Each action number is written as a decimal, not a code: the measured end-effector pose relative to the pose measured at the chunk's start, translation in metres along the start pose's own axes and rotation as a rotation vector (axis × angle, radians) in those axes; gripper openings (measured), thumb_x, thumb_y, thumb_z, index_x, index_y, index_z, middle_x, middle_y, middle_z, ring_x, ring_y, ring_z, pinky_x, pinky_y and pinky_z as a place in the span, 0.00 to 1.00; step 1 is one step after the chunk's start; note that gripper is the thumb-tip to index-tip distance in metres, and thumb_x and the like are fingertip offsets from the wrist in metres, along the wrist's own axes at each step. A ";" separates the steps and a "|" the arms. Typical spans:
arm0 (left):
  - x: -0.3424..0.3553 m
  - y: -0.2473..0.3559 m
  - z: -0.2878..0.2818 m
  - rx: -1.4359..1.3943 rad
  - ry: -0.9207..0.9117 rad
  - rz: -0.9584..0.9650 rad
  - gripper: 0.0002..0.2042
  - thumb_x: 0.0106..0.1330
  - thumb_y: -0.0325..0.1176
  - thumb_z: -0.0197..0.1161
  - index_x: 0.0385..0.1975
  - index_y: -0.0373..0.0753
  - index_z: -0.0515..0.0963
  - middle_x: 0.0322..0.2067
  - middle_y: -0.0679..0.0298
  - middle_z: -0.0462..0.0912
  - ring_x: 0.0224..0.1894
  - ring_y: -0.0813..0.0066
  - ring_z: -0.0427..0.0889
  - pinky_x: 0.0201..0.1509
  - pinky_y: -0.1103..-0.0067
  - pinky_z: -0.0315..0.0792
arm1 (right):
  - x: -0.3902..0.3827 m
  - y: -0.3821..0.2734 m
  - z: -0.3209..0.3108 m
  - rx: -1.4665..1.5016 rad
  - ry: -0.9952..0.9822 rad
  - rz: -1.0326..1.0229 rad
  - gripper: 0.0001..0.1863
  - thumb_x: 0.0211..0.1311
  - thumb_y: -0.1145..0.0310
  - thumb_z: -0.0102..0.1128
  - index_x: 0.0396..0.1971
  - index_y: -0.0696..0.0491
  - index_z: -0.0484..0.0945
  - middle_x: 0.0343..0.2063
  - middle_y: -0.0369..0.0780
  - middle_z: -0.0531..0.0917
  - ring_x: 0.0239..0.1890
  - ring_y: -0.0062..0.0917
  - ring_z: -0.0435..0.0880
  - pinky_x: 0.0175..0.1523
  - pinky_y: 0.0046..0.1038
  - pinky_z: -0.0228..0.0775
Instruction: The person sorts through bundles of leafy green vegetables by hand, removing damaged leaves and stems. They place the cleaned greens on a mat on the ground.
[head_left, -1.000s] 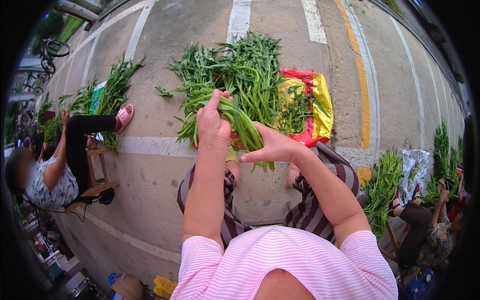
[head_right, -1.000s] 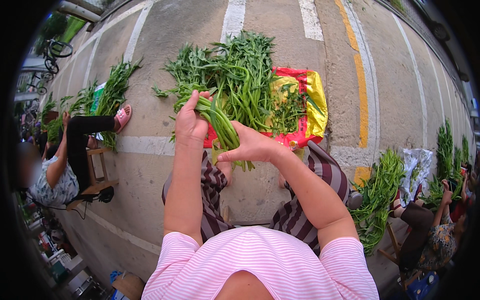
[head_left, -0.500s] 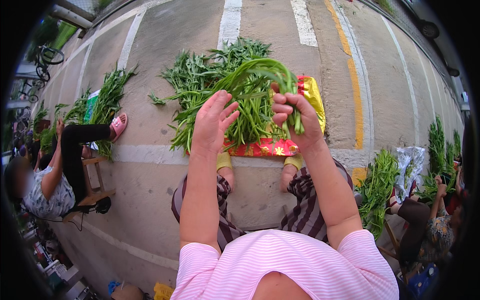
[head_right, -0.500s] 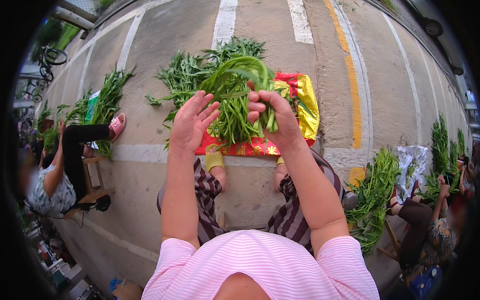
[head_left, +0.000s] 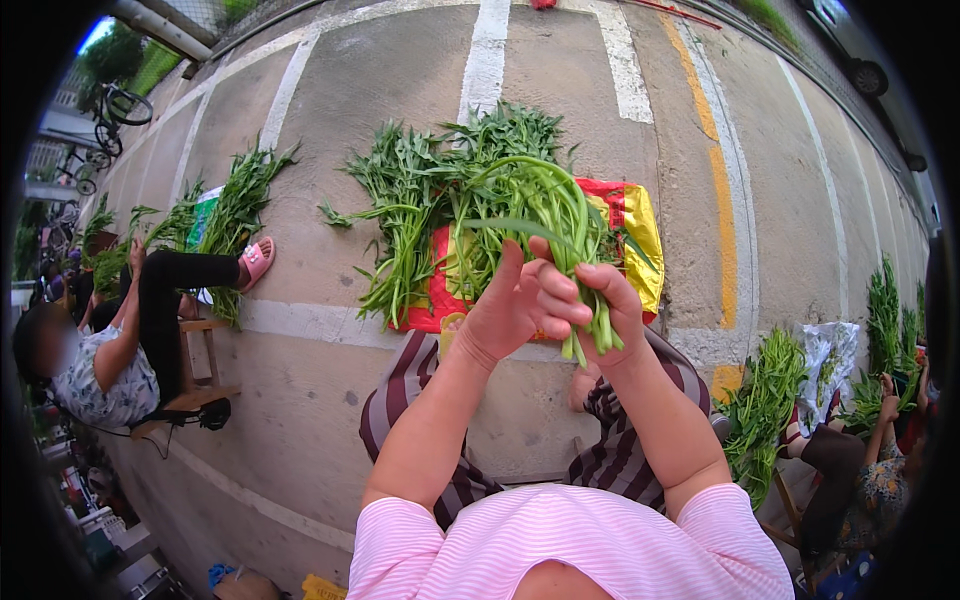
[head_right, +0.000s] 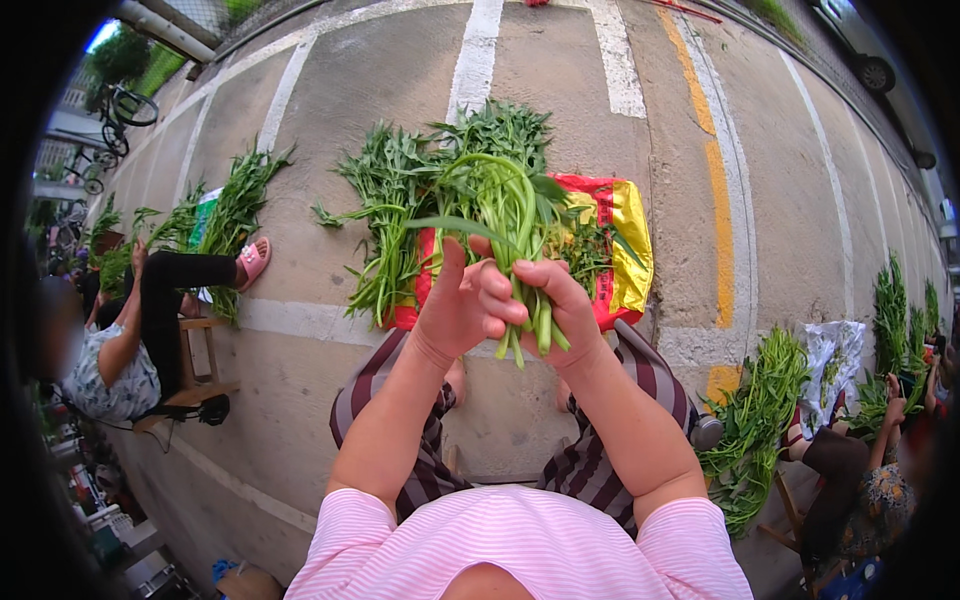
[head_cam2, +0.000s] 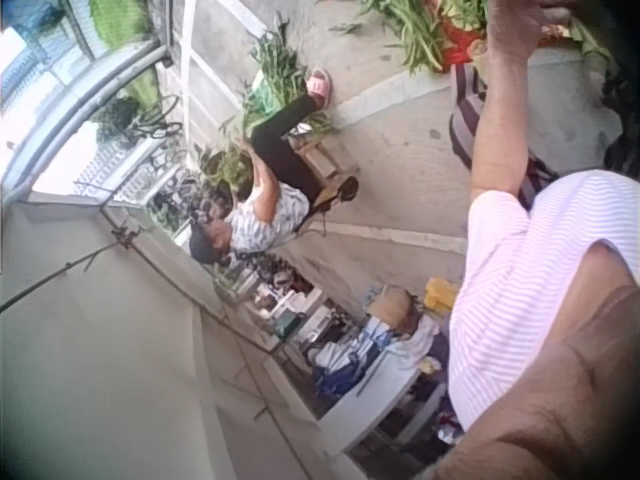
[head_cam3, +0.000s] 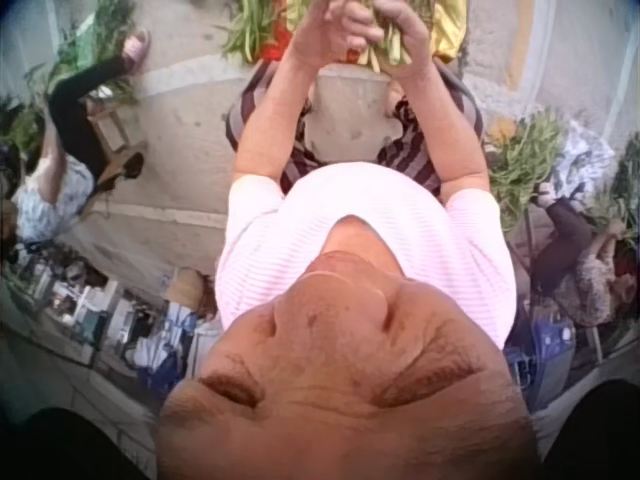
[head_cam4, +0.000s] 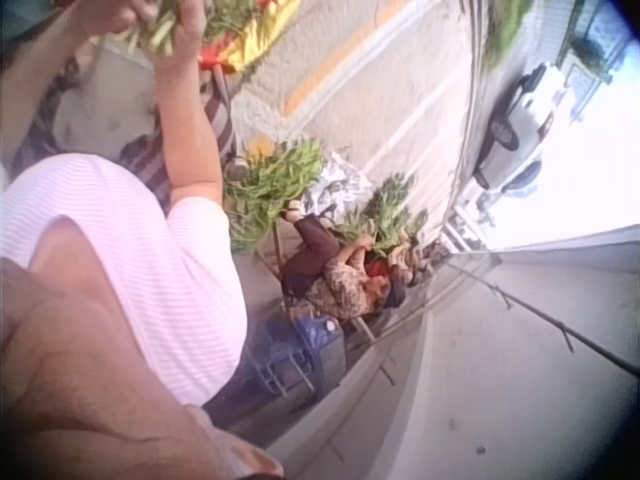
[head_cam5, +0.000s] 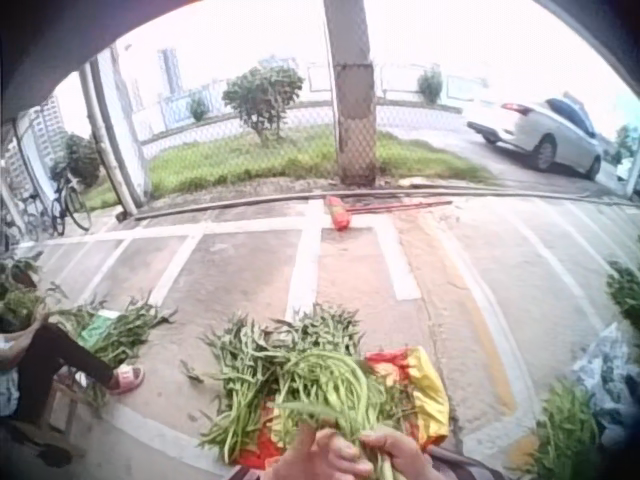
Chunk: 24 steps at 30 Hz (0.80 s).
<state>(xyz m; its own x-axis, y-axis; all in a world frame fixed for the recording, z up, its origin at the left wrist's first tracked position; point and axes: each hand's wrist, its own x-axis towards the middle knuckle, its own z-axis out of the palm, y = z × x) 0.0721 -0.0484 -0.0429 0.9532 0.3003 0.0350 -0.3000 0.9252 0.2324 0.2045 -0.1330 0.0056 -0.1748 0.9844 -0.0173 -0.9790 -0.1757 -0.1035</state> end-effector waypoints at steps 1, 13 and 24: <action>0.000 0.003 -0.009 -0.060 -0.154 -0.055 0.41 0.67 0.71 0.41 0.61 0.35 0.68 0.56 0.46 0.73 0.47 0.53 0.84 0.44 0.74 0.83 | -0.003 0.003 0.001 0.031 -0.032 0.030 0.26 0.69 0.65 0.45 0.64 0.61 0.63 0.32 0.38 0.73 0.26 0.20 0.74 0.40 0.33 0.79; -0.003 0.029 0.029 0.288 0.502 0.323 0.21 0.71 0.29 0.59 0.62 0.35 0.66 0.44 0.57 0.83 0.52 0.61 0.82 0.61 0.67 0.76 | 0.004 0.024 -0.011 -0.623 0.320 0.348 0.22 0.72 0.60 0.50 0.55 0.60 0.71 0.36 0.45 0.82 0.30 0.27 0.83 0.45 0.35 0.79; -0.019 0.035 0.006 1.998 1.151 0.018 0.08 0.60 0.31 0.63 0.32 0.31 0.81 0.30 0.45 0.84 0.36 0.47 0.85 0.42 0.60 0.76 | 0.026 0.000 -0.037 -1.227 0.613 -0.188 0.28 0.67 0.55 0.64 0.56 0.62 0.72 0.49 0.42 0.81 0.53 0.23 0.79 0.59 0.26 0.71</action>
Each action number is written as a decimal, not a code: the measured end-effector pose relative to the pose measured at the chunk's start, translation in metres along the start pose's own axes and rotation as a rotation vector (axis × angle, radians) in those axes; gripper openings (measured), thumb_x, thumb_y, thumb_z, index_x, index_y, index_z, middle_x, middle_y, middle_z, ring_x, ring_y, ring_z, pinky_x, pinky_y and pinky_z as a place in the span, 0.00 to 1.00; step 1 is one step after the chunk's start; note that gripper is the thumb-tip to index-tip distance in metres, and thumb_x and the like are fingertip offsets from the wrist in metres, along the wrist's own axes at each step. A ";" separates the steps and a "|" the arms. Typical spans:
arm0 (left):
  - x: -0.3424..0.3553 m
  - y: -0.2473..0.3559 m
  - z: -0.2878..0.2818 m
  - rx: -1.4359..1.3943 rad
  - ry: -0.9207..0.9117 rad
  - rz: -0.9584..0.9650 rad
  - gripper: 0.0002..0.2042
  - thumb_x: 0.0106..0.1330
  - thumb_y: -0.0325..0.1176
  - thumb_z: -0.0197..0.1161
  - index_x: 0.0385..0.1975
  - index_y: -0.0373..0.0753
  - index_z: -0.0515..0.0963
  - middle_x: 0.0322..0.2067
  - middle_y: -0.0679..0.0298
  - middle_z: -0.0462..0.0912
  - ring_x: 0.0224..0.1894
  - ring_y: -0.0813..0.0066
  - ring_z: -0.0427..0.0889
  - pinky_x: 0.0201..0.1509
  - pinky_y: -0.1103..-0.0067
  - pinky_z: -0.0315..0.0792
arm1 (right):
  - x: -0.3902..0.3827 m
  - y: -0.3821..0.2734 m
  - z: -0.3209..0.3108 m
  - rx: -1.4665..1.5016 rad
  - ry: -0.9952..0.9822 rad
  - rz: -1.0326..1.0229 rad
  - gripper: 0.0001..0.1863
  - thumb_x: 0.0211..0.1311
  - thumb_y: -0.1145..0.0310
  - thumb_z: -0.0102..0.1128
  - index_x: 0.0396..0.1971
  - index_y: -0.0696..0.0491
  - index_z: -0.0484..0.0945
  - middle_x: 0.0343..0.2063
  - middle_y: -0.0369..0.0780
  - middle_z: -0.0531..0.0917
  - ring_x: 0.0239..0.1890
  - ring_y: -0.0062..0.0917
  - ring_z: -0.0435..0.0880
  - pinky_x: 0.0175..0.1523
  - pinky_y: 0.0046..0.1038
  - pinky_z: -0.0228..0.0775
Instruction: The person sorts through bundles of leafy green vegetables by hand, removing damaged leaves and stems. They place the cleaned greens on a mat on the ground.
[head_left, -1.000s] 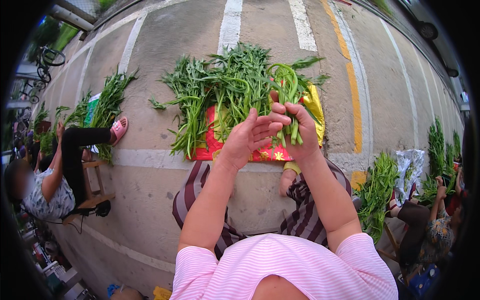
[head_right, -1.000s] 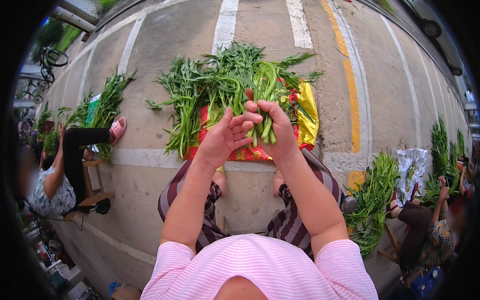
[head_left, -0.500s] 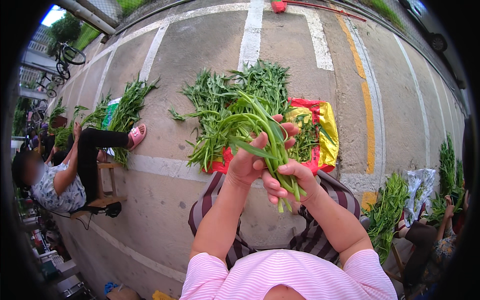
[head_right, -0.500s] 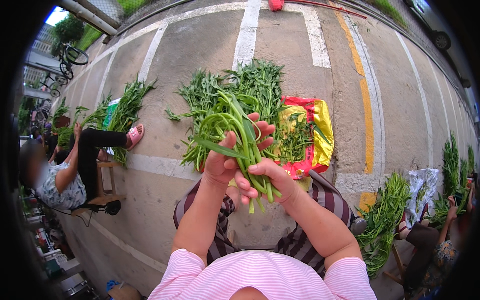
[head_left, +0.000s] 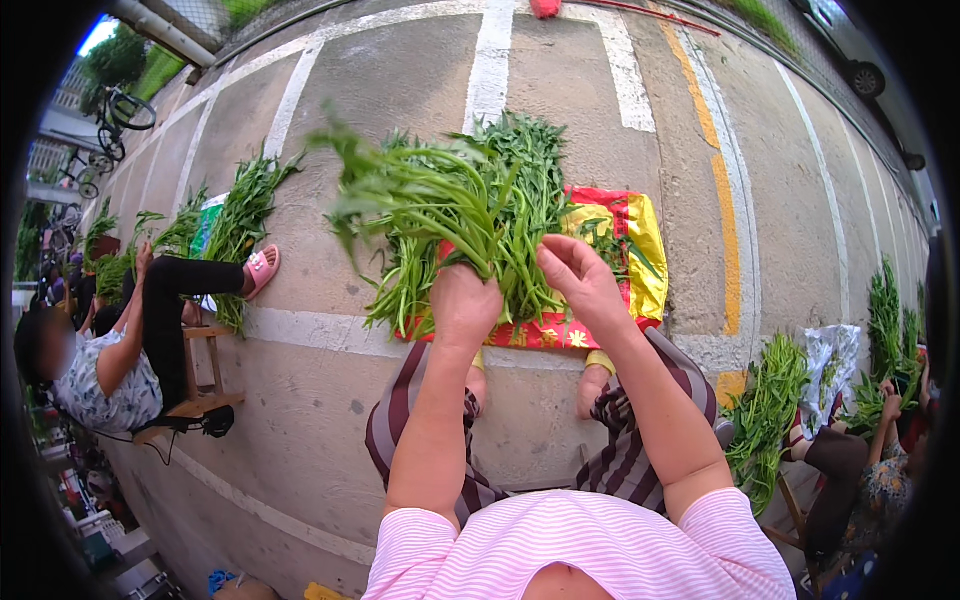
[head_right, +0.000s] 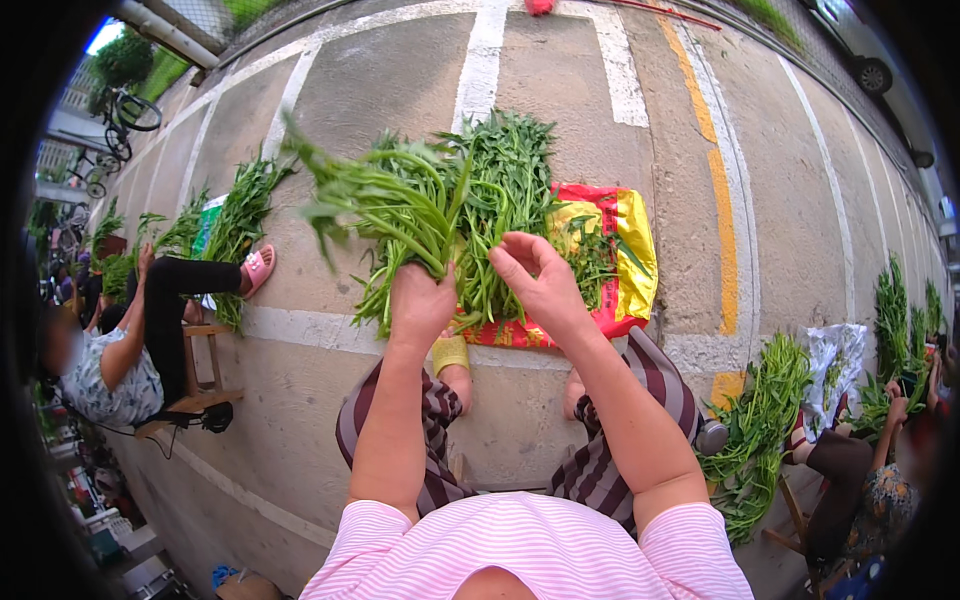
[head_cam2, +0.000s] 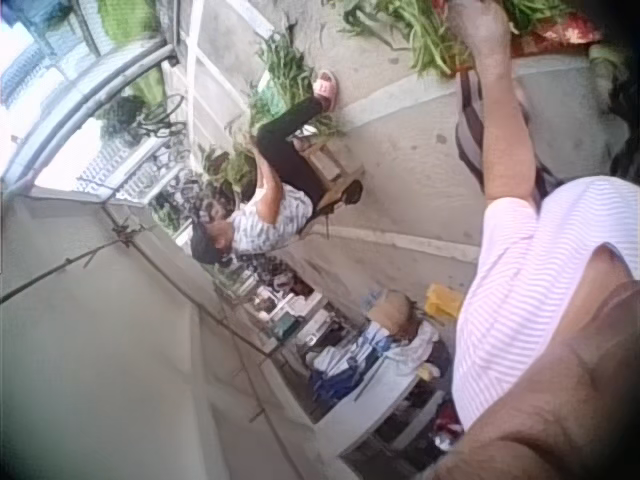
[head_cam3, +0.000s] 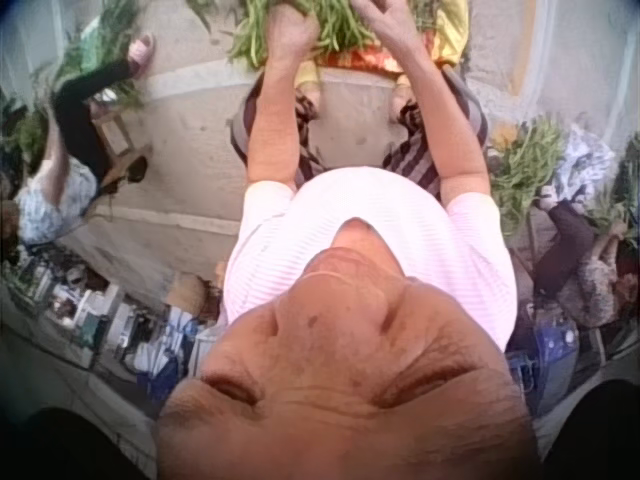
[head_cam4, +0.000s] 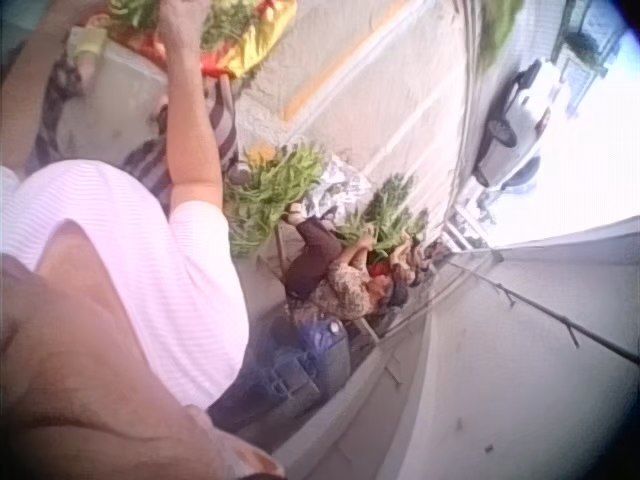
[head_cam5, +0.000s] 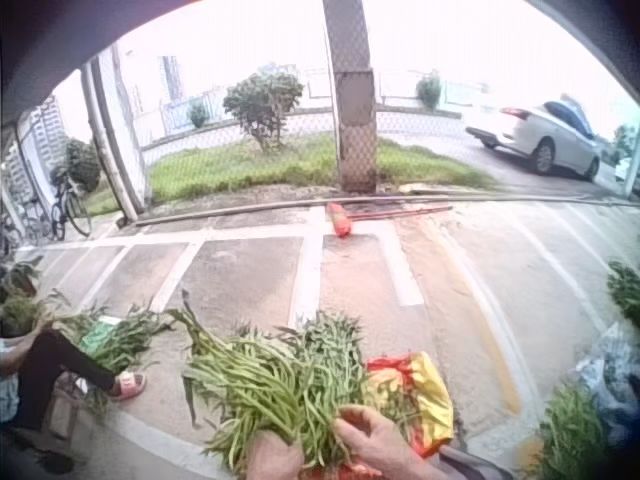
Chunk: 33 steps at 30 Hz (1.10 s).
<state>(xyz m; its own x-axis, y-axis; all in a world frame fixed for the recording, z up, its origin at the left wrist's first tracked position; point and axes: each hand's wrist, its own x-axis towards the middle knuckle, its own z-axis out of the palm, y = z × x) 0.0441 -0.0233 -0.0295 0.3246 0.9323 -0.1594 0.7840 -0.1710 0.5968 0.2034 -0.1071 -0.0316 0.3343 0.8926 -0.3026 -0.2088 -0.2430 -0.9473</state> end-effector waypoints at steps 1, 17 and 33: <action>-0.001 0.000 0.001 0.012 0.005 -0.001 0.09 0.60 0.31 0.62 0.33 0.31 0.81 0.30 0.45 0.84 0.36 0.45 0.84 0.42 0.60 0.76 | 0.003 0.002 -0.001 -0.003 0.010 -0.046 0.24 0.68 0.57 0.64 0.54 0.60 0.74 0.46 0.40 0.82 0.50 0.21 0.80 0.57 0.25 0.72; -0.008 0.003 0.019 -0.511 -0.271 -0.039 0.12 0.61 0.25 0.62 0.45 0.33 0.79 0.29 0.64 0.83 0.30 0.78 0.79 0.34 0.75 0.75 | -0.010 -0.009 0.010 -0.299 -0.067 -0.378 0.11 0.57 0.77 0.66 0.41 0.54 0.82 0.38 0.36 0.78 0.39 0.18 0.80 0.44 0.20 0.76; -0.021 0.016 0.016 -0.060 -0.168 0.056 0.28 0.58 0.28 0.63 0.60 0.32 0.66 0.36 0.43 0.83 0.39 0.43 0.83 0.41 0.58 0.76 | -0.015 -0.011 0.013 -0.426 -0.035 -0.450 0.08 0.55 0.71 0.68 0.34 0.55 0.81 0.32 0.37 0.77 0.27 0.21 0.81 0.32 0.23 0.74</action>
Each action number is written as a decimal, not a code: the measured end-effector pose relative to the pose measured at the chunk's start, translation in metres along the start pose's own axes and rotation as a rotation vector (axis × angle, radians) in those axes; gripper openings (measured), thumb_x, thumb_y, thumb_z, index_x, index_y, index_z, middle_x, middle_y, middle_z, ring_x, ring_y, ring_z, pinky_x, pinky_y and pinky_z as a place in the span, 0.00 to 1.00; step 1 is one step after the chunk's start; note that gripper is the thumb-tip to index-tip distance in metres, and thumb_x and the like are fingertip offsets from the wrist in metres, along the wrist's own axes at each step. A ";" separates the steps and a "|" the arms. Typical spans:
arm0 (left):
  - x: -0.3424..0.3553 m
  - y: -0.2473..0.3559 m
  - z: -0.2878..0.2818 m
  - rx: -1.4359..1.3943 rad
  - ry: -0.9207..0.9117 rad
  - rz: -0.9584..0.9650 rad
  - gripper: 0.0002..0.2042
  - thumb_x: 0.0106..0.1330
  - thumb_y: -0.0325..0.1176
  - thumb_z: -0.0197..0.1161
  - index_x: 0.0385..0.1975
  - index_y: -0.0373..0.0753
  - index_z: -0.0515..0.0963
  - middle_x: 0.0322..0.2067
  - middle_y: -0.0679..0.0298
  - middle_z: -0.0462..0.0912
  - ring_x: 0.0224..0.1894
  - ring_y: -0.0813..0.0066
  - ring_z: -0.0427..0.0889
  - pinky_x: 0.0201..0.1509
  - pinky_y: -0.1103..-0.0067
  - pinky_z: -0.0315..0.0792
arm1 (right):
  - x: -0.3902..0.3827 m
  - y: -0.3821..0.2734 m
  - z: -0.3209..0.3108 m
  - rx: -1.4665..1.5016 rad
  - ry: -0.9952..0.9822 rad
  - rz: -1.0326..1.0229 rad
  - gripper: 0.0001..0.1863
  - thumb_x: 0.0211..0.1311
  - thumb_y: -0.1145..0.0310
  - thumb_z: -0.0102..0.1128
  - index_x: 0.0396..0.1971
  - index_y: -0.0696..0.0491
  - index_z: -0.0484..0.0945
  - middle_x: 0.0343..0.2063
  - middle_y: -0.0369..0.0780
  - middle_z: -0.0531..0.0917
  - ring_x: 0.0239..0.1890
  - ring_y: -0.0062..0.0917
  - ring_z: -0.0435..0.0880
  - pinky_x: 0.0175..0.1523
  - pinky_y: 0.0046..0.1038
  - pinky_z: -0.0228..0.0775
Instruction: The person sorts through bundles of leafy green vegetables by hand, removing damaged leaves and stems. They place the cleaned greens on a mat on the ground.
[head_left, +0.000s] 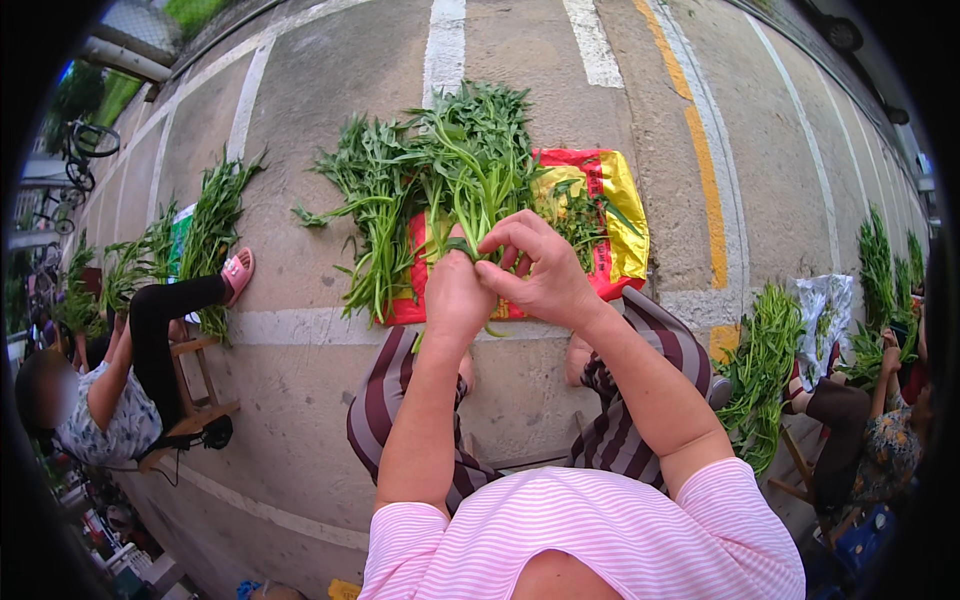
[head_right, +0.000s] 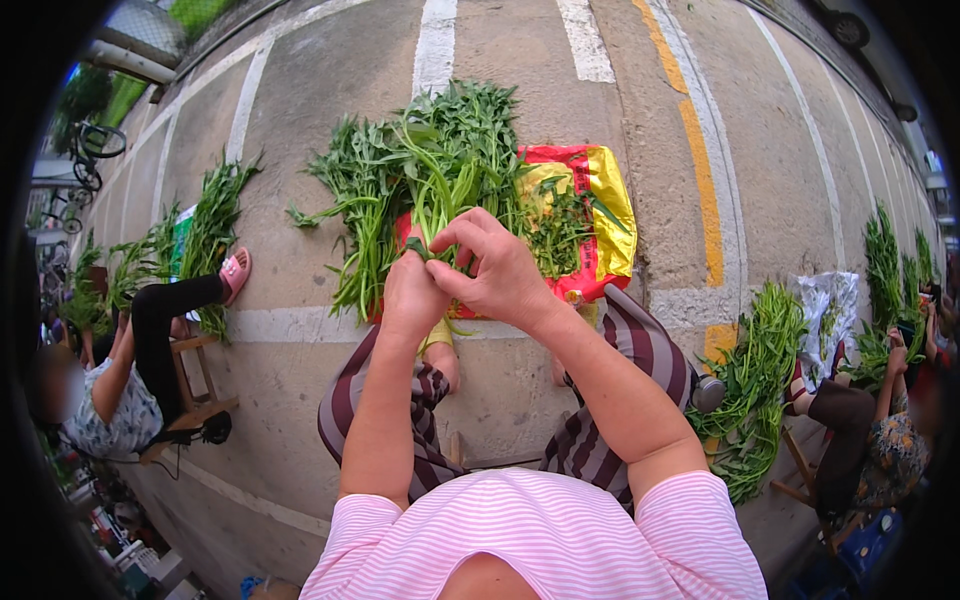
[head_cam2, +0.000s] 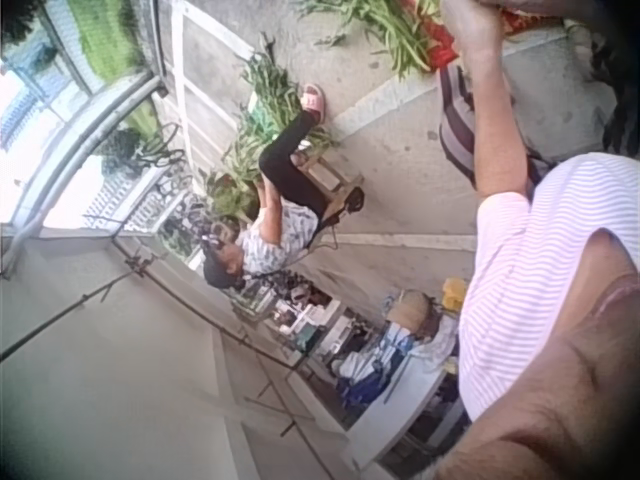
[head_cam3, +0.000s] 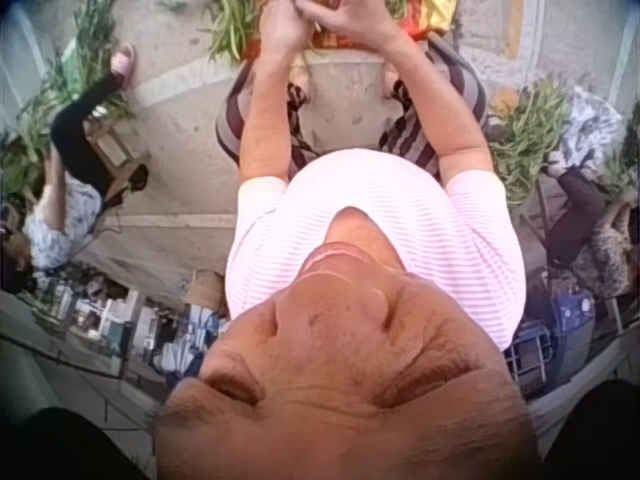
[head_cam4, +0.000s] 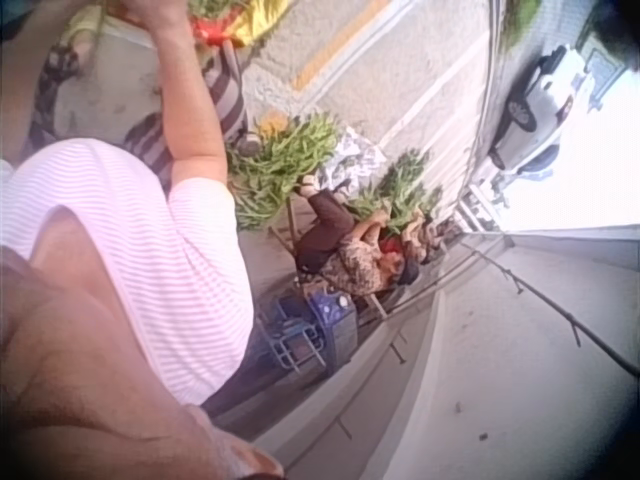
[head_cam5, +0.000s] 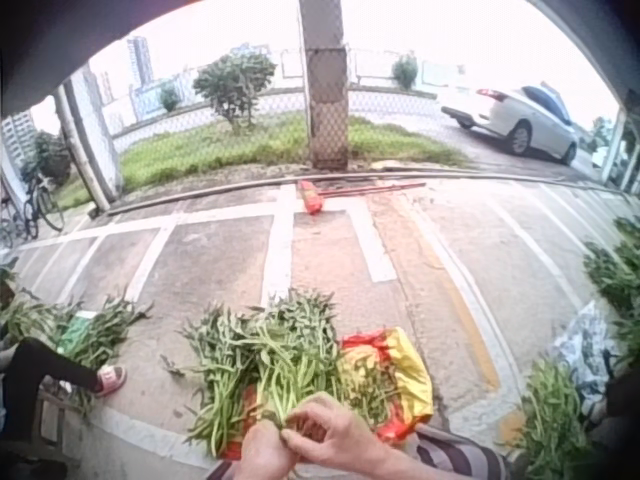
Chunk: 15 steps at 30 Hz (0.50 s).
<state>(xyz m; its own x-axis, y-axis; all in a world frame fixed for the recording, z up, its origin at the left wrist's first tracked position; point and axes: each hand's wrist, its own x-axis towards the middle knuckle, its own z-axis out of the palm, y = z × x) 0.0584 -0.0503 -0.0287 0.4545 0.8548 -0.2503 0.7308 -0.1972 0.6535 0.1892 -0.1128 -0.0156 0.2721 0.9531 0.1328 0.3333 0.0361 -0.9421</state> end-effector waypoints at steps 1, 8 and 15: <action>-0.001 -0.001 0.003 0.068 0.020 0.001 0.29 0.58 0.28 0.63 0.61 0.30 0.65 0.36 0.42 0.83 0.39 0.43 0.83 0.41 0.59 0.76 | -0.001 0.001 0.001 -0.026 -0.019 -0.016 0.09 0.56 0.70 0.68 0.35 0.56 0.81 0.32 0.37 0.78 0.26 0.20 0.80 0.32 0.22 0.74; -0.006 -0.014 0.020 0.549 0.182 0.213 0.30 0.60 0.28 0.61 0.64 0.32 0.65 0.37 0.52 0.79 0.37 0.54 0.83 0.36 0.63 0.75 | -0.004 0.020 0.006 0.337 -0.117 0.408 0.13 0.64 0.63 0.67 0.36 0.59 0.81 0.30 0.34 0.84 0.30 0.13 0.79 0.37 0.19 0.74; -0.002 -0.010 0.016 0.301 0.155 0.097 0.28 0.56 0.24 0.64 0.60 0.33 0.69 0.40 0.52 0.81 0.41 0.52 0.84 0.42 0.63 0.76 | 0.002 0.025 -0.004 0.577 -0.031 0.565 0.09 0.66 0.67 0.63 0.40 0.57 0.78 0.34 0.34 0.84 0.32 0.12 0.81 0.37 0.17 0.74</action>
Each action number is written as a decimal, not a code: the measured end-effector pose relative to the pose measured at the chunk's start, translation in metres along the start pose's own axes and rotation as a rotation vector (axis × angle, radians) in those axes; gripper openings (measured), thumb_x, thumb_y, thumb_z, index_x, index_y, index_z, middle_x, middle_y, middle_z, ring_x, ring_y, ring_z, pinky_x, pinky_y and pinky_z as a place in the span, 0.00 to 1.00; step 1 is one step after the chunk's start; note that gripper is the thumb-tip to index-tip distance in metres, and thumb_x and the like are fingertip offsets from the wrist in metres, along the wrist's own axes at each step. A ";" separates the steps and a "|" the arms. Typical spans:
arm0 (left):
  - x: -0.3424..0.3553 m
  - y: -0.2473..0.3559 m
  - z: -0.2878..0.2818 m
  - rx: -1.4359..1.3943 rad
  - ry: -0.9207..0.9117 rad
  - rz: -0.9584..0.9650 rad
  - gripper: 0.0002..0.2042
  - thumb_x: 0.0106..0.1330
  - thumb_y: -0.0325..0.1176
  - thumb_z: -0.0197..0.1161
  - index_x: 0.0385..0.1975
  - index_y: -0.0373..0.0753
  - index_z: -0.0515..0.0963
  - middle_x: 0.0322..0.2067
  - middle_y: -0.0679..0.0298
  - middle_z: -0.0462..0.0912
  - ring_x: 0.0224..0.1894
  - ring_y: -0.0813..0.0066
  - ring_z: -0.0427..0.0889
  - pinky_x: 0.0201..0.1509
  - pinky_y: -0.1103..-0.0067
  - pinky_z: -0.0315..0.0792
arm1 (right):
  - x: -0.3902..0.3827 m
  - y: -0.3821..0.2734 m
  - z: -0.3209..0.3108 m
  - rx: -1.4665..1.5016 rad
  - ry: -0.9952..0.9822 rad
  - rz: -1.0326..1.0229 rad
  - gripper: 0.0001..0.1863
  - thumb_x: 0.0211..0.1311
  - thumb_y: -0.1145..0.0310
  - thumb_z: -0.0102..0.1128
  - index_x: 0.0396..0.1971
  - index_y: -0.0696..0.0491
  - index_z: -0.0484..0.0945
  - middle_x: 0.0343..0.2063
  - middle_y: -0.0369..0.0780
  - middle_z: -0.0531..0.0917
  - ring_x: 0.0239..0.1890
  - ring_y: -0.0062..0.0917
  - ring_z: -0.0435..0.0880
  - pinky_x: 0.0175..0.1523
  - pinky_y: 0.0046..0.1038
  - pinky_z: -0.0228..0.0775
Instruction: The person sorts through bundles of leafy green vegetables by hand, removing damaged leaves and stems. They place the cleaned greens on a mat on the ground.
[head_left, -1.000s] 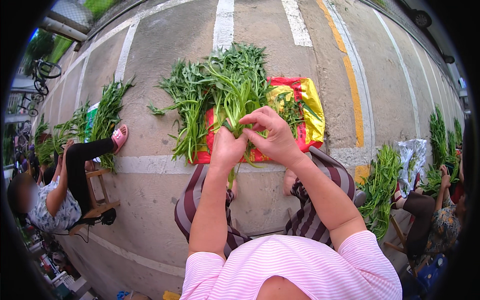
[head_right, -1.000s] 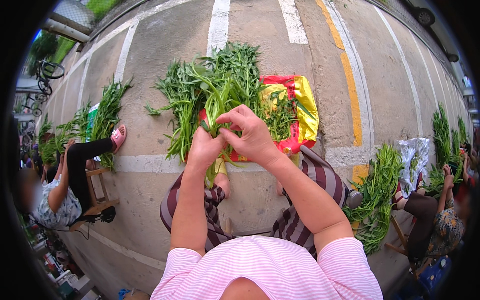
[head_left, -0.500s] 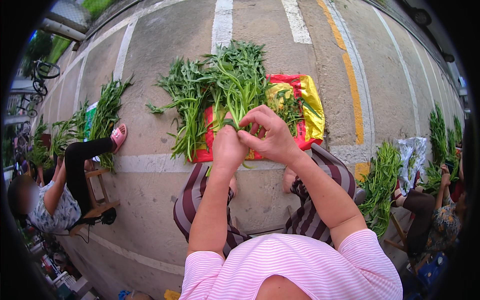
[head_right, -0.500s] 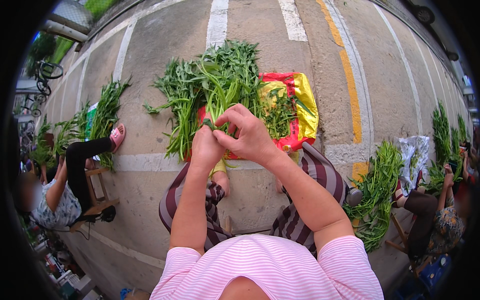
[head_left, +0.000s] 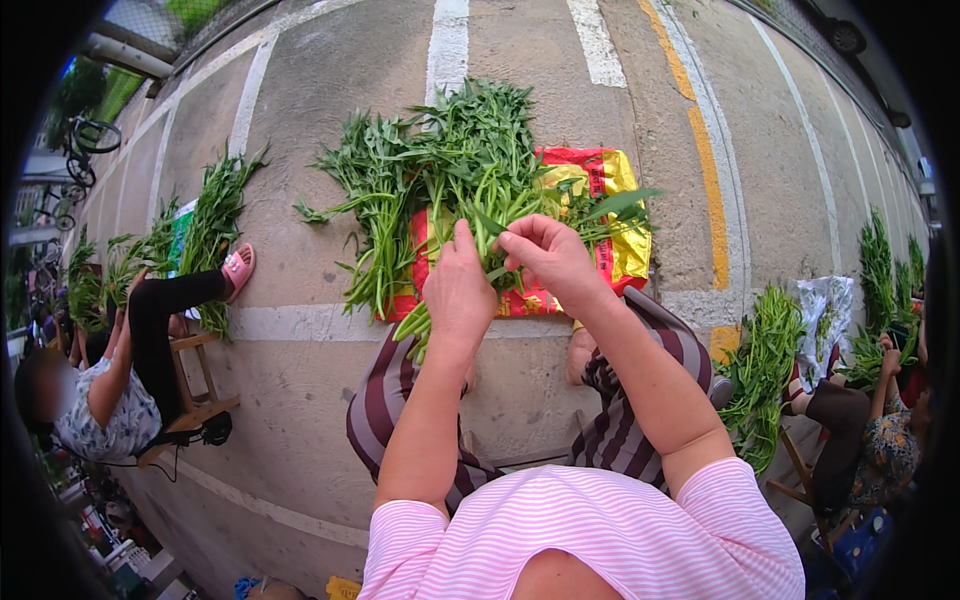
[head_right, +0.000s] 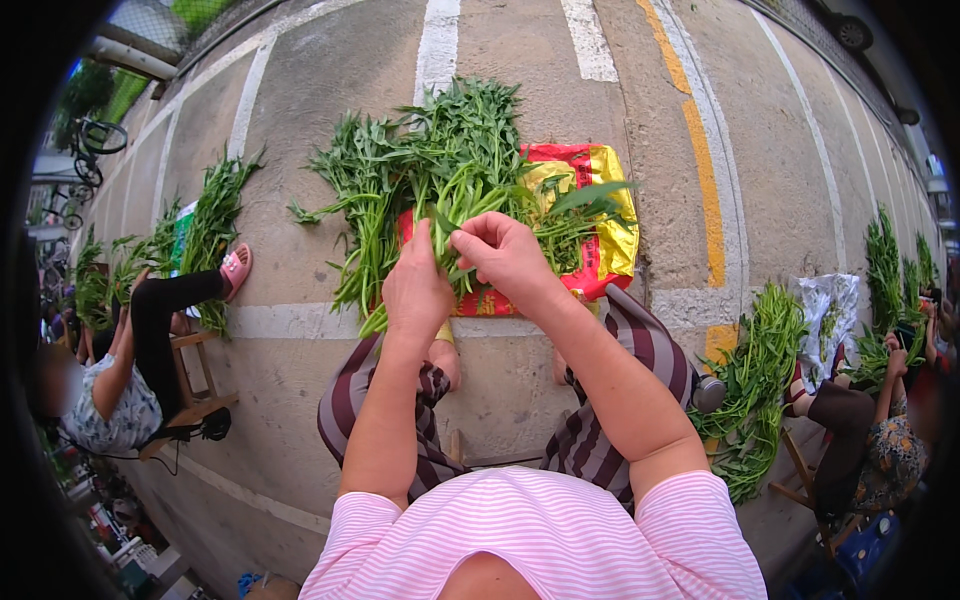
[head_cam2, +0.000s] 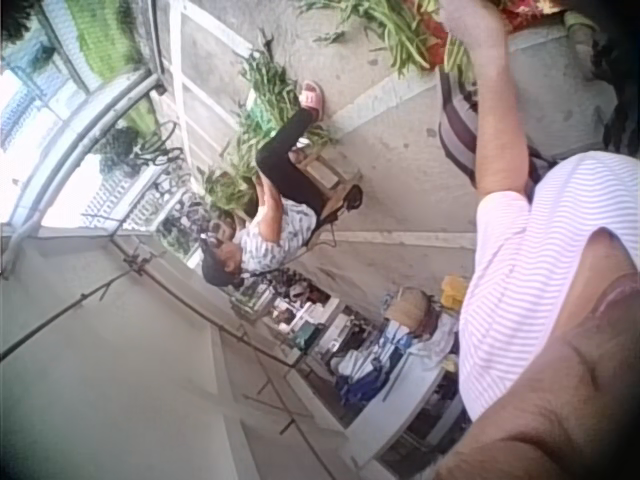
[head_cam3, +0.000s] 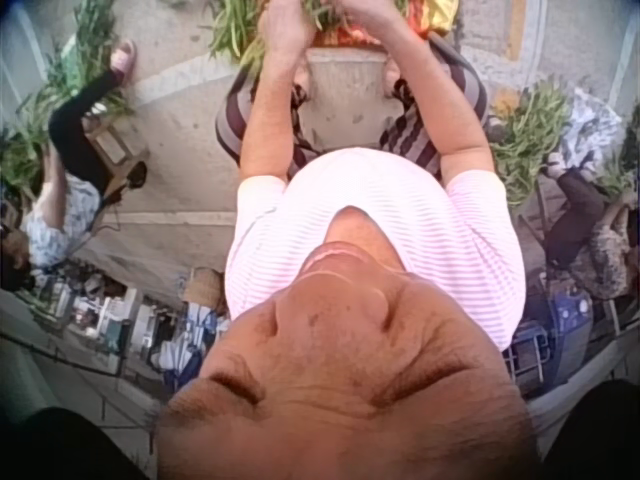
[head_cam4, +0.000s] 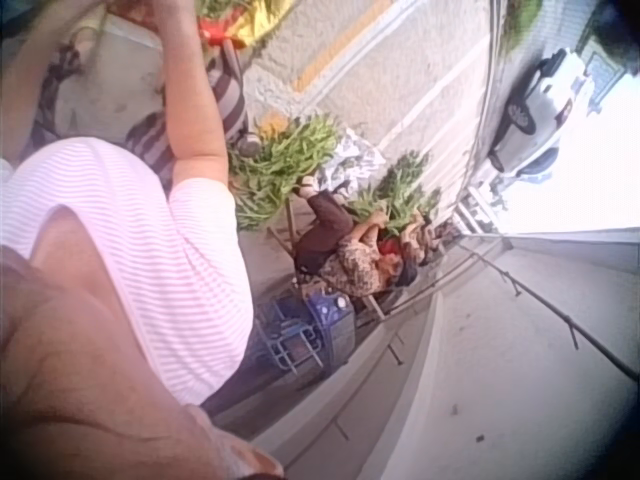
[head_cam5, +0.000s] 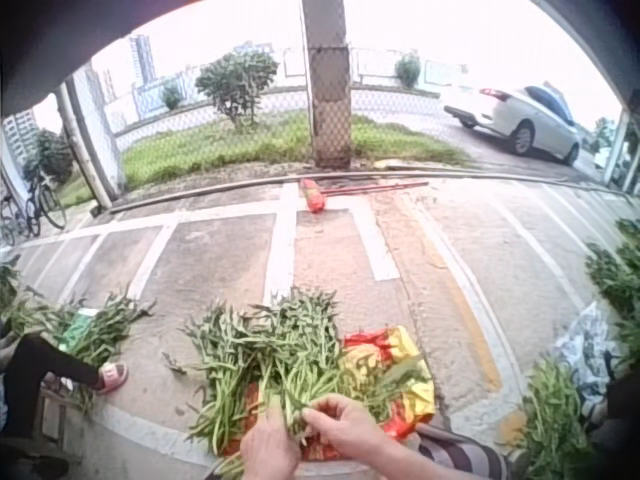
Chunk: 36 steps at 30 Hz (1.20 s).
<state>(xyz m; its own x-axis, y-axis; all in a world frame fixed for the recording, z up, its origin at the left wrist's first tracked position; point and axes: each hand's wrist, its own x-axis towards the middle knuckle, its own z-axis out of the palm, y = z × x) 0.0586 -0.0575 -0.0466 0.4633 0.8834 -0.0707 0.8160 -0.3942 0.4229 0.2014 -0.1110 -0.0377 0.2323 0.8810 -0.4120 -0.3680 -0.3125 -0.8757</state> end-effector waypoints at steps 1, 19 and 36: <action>0.001 -0.004 -0.001 -0.082 0.006 -0.039 0.26 0.56 0.26 0.65 0.58 0.33 0.70 0.39 0.54 0.82 0.42 0.52 0.84 0.42 0.63 0.76 | 0.000 -0.004 0.000 0.069 0.019 0.028 0.10 0.66 0.68 0.63 0.42 0.56 0.77 0.35 0.34 0.84 0.33 0.12 0.81 0.37 0.16 0.75; 0.024 -0.015 -0.022 -1.591 0.059 -0.398 0.07 0.66 0.26 0.67 0.40 0.34 0.78 0.34 0.63 0.84 0.26 0.83 0.78 0.33 0.81 0.78 | 0.001 -0.015 -0.024 0.593 0.111 -0.056 0.18 0.67 0.72 0.61 0.56 0.53 0.72 0.42 0.33 0.81 0.38 0.13 0.82 0.43 0.19 0.80; 0.029 -0.015 -0.039 -1.396 0.352 -0.389 0.10 0.60 0.23 0.71 0.39 0.36 0.77 0.31 0.66 0.84 0.21 0.83 0.75 0.25 0.85 0.71 | 0.009 -0.003 -0.017 -0.138 0.261 -0.262 0.14 0.66 0.71 0.63 0.50 0.58 0.79 0.36 0.33 0.84 0.37 0.15 0.82 0.44 0.20 0.76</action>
<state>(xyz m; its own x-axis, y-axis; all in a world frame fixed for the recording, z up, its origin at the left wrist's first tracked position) 0.0465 -0.0157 -0.0202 0.0284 0.9680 -0.2492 -0.2090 0.2496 0.9455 0.2196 -0.1077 -0.0427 0.5296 0.8231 -0.2049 -0.1455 -0.1498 -0.9779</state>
